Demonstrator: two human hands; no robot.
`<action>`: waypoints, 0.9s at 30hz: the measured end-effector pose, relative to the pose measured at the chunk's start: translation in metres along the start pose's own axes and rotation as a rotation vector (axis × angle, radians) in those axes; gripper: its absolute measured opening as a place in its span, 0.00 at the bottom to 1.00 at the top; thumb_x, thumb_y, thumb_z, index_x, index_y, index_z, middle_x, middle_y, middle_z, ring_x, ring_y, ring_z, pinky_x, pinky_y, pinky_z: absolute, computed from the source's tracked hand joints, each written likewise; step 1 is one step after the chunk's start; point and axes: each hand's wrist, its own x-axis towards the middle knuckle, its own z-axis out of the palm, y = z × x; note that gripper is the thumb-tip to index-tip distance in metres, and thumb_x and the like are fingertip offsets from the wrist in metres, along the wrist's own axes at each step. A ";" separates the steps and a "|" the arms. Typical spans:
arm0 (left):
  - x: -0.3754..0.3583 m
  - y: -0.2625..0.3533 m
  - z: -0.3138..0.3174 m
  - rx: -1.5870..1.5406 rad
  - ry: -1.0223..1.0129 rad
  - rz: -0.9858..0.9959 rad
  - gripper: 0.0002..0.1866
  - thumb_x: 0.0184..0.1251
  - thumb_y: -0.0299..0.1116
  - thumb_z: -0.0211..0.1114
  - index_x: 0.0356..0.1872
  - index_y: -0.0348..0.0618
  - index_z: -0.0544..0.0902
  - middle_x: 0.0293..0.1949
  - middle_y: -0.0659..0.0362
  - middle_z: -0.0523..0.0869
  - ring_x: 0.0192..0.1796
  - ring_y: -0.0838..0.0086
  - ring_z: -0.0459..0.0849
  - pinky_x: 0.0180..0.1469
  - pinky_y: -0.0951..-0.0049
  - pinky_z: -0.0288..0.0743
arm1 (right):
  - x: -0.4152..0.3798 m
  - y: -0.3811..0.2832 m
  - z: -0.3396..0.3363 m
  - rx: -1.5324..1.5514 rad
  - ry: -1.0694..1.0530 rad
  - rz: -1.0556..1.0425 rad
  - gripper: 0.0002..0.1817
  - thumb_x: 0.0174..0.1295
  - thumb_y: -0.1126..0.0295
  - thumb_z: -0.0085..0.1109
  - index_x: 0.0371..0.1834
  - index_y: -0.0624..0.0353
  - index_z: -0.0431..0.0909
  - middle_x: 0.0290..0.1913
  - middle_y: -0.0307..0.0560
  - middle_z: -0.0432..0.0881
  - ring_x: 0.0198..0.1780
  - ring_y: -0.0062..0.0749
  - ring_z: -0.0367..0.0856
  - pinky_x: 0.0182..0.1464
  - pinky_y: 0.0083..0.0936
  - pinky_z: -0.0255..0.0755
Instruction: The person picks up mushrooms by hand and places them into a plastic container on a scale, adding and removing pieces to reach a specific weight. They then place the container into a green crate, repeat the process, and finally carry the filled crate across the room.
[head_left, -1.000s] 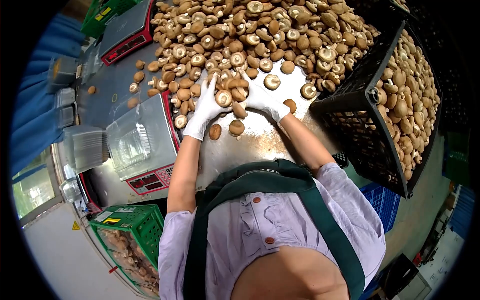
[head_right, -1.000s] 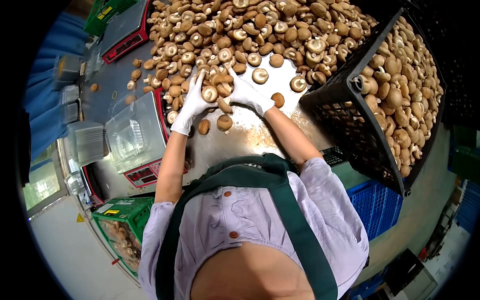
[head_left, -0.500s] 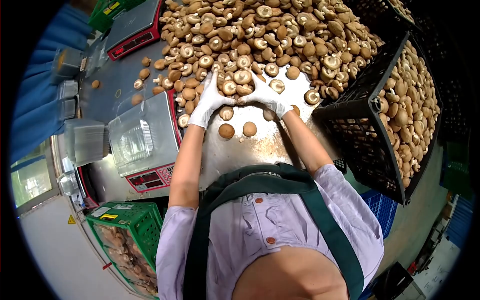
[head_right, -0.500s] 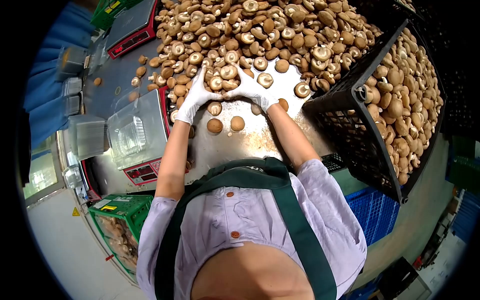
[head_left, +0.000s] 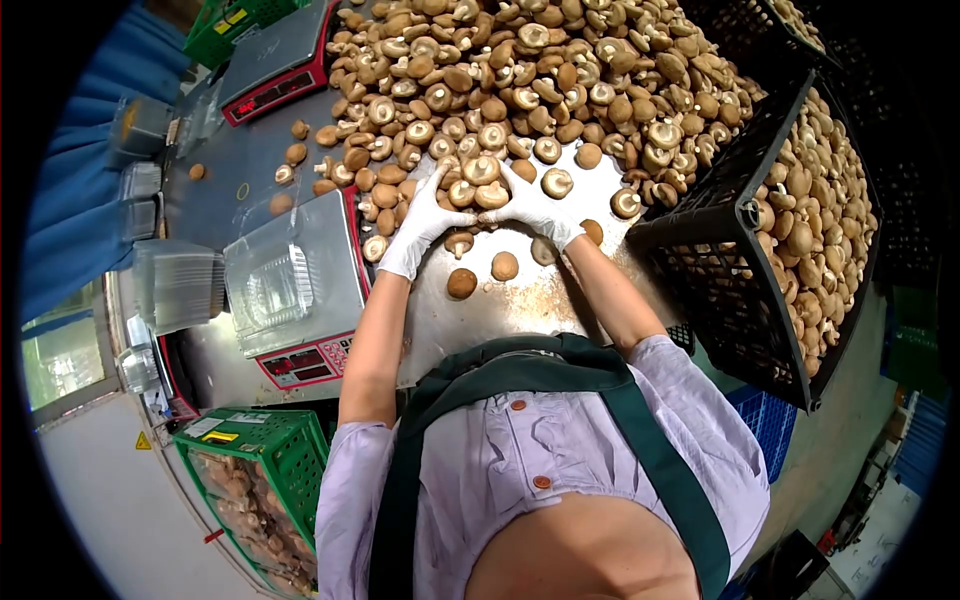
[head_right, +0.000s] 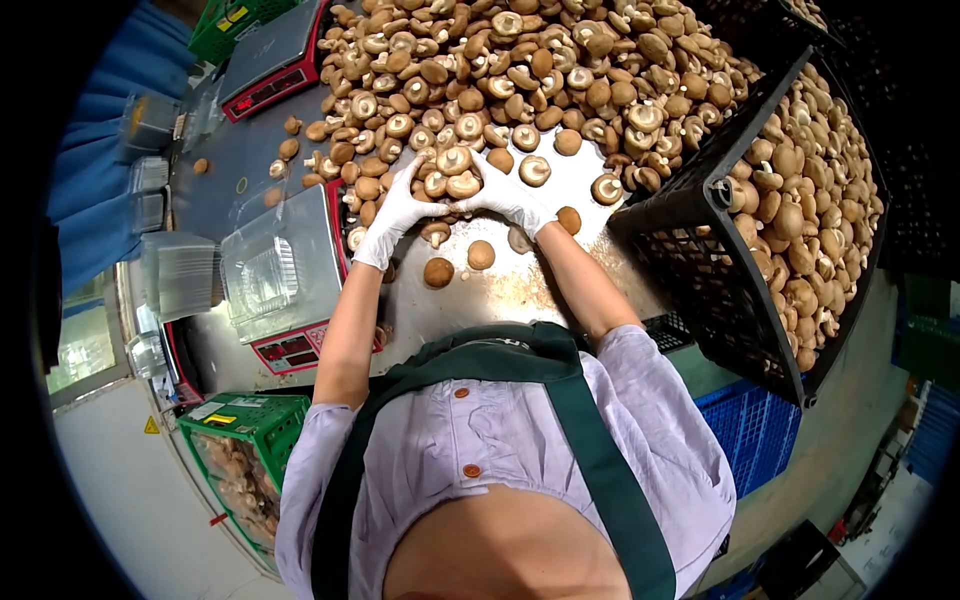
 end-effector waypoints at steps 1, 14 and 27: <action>0.003 -0.010 0.001 -0.062 0.001 0.026 0.56 0.26 0.30 0.81 0.67 0.44 0.63 0.59 0.48 0.66 0.61 0.59 0.69 0.65 0.69 0.64 | 0.000 0.000 0.001 0.061 -0.006 0.008 0.55 0.41 0.78 0.73 0.72 0.60 0.46 0.64 0.51 0.63 0.61 0.32 0.67 0.54 0.26 0.74; -0.042 0.022 0.005 0.098 0.289 0.118 0.43 0.29 0.26 0.76 0.58 0.47 0.72 0.61 0.47 0.67 0.60 0.56 0.71 0.62 0.68 0.67 | -0.026 -0.035 0.025 0.148 0.041 -0.039 0.52 0.39 0.74 0.75 0.69 0.59 0.54 0.63 0.49 0.67 0.64 0.33 0.65 0.64 0.27 0.62; -0.120 0.068 -0.091 0.191 0.581 0.260 0.39 0.33 0.26 0.74 0.57 0.46 0.74 0.59 0.49 0.67 0.61 0.56 0.70 0.63 0.65 0.67 | 0.002 -0.109 0.101 -0.185 -0.054 -0.262 0.55 0.35 0.63 0.78 0.70 0.60 0.54 0.64 0.53 0.66 0.65 0.37 0.65 0.65 0.30 0.60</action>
